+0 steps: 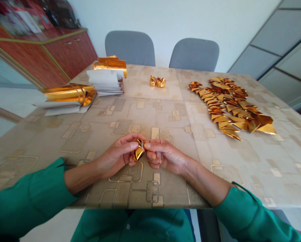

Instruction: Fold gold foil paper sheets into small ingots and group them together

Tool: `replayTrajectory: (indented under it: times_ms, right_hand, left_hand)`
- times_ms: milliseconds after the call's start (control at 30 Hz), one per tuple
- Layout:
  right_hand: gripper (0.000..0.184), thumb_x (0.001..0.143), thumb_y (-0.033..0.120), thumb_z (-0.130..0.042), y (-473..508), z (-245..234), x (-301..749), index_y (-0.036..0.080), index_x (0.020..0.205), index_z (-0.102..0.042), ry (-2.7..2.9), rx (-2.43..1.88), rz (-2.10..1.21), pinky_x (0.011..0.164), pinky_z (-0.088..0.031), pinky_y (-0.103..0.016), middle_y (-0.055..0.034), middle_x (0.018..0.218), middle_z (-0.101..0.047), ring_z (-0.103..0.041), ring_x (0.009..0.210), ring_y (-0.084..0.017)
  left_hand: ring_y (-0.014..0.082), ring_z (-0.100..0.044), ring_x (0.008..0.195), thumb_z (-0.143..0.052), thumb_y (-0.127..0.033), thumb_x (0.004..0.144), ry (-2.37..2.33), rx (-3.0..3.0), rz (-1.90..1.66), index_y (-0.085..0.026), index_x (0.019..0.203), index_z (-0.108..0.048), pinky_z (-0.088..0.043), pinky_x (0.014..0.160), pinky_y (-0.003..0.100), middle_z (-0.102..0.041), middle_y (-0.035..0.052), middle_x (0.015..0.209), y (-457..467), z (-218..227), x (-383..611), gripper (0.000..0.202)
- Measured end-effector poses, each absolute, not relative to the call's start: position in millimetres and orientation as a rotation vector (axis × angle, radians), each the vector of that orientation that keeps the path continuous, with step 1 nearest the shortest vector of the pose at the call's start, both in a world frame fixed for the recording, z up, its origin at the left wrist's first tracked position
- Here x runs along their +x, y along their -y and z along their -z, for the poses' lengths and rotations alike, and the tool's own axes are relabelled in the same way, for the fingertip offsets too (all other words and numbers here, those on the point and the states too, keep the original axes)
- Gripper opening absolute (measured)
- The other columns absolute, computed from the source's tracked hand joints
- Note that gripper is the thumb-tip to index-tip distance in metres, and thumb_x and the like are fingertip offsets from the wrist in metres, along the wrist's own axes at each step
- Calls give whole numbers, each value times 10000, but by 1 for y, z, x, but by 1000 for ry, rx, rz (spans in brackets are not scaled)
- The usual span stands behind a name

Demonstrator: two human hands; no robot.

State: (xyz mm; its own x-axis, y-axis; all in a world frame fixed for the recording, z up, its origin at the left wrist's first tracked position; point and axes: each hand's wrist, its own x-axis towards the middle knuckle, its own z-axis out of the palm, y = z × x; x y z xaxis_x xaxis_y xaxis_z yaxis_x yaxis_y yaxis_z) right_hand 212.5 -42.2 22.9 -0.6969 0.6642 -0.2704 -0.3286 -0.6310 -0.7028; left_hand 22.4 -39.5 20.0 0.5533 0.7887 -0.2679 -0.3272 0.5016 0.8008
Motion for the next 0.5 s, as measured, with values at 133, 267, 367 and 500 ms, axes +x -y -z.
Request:
replayTrajectory:
  times_ms: [133,267,367,500]
  right_hand:
    - [247,867,281,-651,42,-23,212,164,668,-563,838,-712,-2315,389,-291,-169,83,465,-470,-268,385,-48]
    - [249,871,288,-639,42,-21,212,159,670,-571,865,-731,-2326,390,-297,-176,78,467,-482,-275,383,-50]
    - [249,867,298,-643,42,-20,213,159,672,-572,848,-751,-2320,398,-303,-178,78,463,-481,-284,384,-50]
    - [249,843,295,-668,41,-21,214,168,664,-549,764,-748,-2339,394,-283,-174,79,474,-482,-286,388,-49]
  left_hand:
    - [49,-536,537,-786,-218,716,-719,822,-735,-184,980,-625,-435,483,159,-628,-28,760,41,-23,23,311]
    - [44,-510,513,-770,-201,714,-762,847,-742,-175,920,-606,-422,473,157,-601,-42,712,43,-25,24,264]
    - [44,-521,521,-760,-226,739,-736,823,-710,-175,977,-599,-443,491,156,-610,-31,740,41,-24,22,291]
    - [57,-548,525,-704,-327,810,-651,771,-675,-174,1053,-593,-455,490,163,-626,-8,760,37,-21,18,307]
